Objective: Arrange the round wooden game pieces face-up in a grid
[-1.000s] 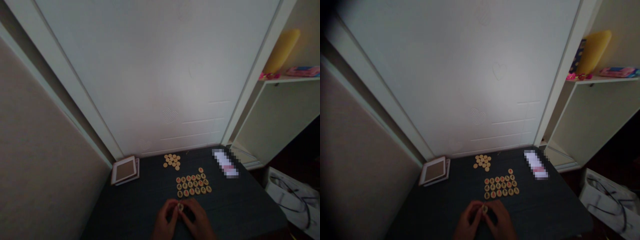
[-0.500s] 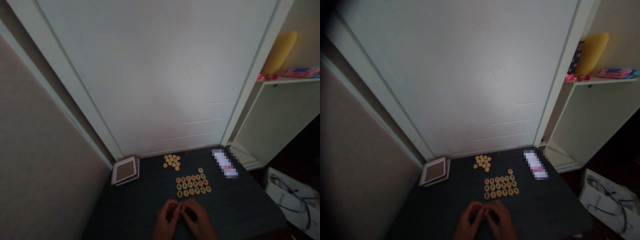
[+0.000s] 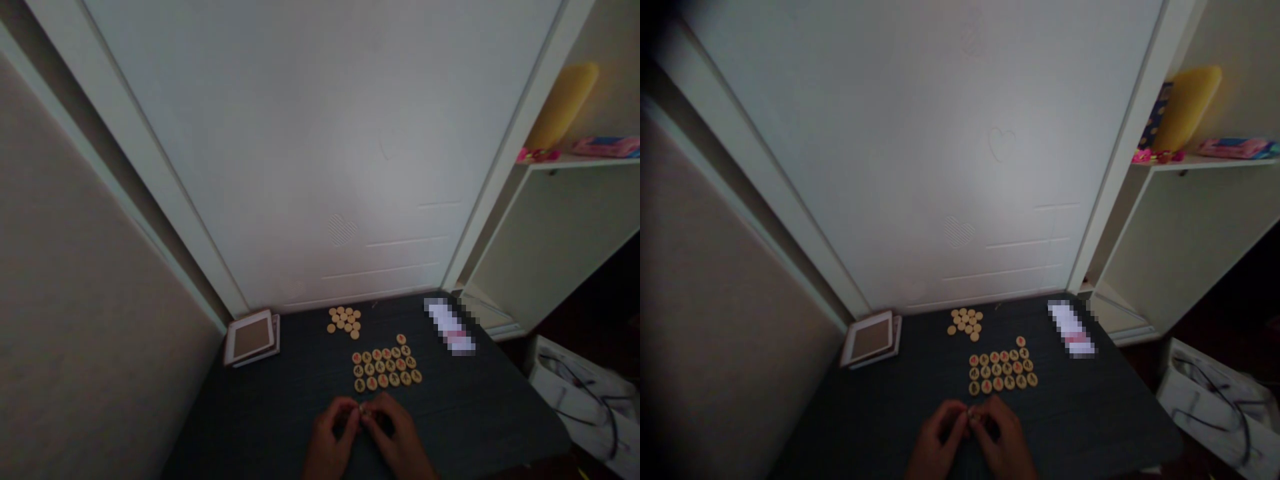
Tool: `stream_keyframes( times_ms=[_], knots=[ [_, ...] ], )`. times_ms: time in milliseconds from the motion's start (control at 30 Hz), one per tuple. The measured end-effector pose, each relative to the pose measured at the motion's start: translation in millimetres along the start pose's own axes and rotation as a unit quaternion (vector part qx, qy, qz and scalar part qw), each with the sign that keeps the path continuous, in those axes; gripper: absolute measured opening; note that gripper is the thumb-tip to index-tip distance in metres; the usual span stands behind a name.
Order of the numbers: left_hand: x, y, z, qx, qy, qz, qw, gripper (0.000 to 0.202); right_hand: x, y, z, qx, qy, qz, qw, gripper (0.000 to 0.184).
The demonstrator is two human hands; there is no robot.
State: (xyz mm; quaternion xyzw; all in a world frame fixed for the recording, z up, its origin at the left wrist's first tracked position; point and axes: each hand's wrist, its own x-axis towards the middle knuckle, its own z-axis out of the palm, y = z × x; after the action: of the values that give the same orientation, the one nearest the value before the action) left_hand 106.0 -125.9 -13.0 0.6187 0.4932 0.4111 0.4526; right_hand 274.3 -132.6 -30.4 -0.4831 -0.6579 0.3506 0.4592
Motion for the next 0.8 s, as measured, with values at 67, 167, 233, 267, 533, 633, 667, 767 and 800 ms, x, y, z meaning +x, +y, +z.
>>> stream_keyframes(
  times_ms=[67,167,233,267,533,633,667,767,800],
  knots=[
    [-0.5,2.2,-0.3,-0.004,-0.003,-0.002,1.0,0.026,-0.1,-1.5,-0.9,0.008,0.001,0.001,1.0,0.022],
    [-1.1,3.0,-0.2,-0.003,-0.006,-0.01,1.0,0.027,-0.8,-2.0,-1.5,0.013,0.003,0.002,1.0,0.025],
    [-1.1,1.6,0.2,-0.002,-0.007,-0.013,1.0,0.028,-1.2,-1.4,-1.5,0.012,0.004,0.003,1.0,0.027],
    [-1.0,0.7,0.4,-0.003,-0.008,-0.013,1.0,0.028,-1.3,-1.1,-1.5,0.012,0.004,0.004,1.0,0.028],
    [-0.7,1.6,0.0,0.004,0.005,-0.019,1.0,0.033,-0.8,-3.3,-3.8,0.012,-0.011,0.002,1.0,0.028],
    [0.0,1.9,0.0,-0.017,0.01,-0.016,1.0,0.033,-1.4,-5.0,-3.7,0.001,-0.018,-0.001,1.0,0.026],
    [0.4,1.6,0.1,-0.021,0.01,-0.015,1.0,0.032,-1.7,-5.0,-3.4,-0.003,-0.015,-0.003,1.0,0.026],
    [1.4,-0.4,1.0,-0.02,0.01,-0.017,1.0,0.031,-3.0,-2.6,-2.1,-0.011,-0.011,-0.01,1.0,0.028],
    [1.7,-1.4,1.4,-0.017,0.012,-0.019,1.0,0.03,-3.5,-1.4,-1.6,-0.011,-0.012,-0.013,1.0,0.028]
  ],
)
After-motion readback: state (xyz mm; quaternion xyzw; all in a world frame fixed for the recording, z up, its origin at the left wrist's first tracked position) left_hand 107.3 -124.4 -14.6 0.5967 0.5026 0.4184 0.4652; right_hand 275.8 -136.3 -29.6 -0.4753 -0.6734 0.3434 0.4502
